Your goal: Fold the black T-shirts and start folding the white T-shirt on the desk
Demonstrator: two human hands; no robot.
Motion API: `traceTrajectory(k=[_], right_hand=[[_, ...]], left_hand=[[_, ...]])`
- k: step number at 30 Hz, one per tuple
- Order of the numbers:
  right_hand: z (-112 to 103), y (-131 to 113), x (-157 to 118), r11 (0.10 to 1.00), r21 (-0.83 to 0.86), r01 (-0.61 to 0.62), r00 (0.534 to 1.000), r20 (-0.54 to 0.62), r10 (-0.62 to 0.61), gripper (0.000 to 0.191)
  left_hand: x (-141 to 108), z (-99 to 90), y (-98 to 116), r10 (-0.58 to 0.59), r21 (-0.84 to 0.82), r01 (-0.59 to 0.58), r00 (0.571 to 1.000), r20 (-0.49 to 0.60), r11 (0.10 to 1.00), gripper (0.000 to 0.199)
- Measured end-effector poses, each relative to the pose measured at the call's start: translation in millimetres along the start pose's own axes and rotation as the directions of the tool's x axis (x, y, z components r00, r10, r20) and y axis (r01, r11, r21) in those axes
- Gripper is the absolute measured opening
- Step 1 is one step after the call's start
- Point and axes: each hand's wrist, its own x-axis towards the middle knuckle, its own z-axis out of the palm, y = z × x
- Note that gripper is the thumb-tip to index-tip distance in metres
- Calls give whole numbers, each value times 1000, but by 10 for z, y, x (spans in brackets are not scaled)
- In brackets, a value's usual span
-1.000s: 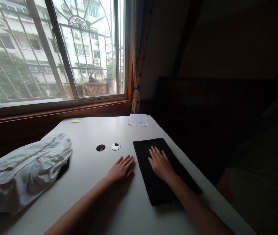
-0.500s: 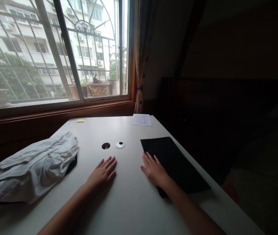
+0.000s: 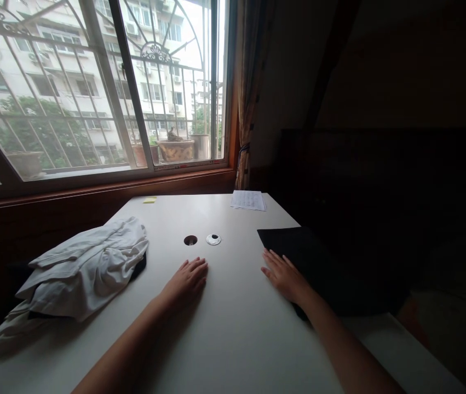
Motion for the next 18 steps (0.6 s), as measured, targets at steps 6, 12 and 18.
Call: traceTrajectory(k=[6,12,18], right_hand=[[52,85,-10,998,61,34,992,-125,-27,64],[69,97,-10,996,73,57,984,-175,-43,61],[138,155,5,991,85,104,972,-222,-82,57]], left_hand=[[-32,-333,-115,-103,-18,102,991,-84,995,44],[-554,-1118,-686,-269,362,344,932,-243,866,48],[-1456,-1680,-1414,-616,318,753,656,-436,576,54]])
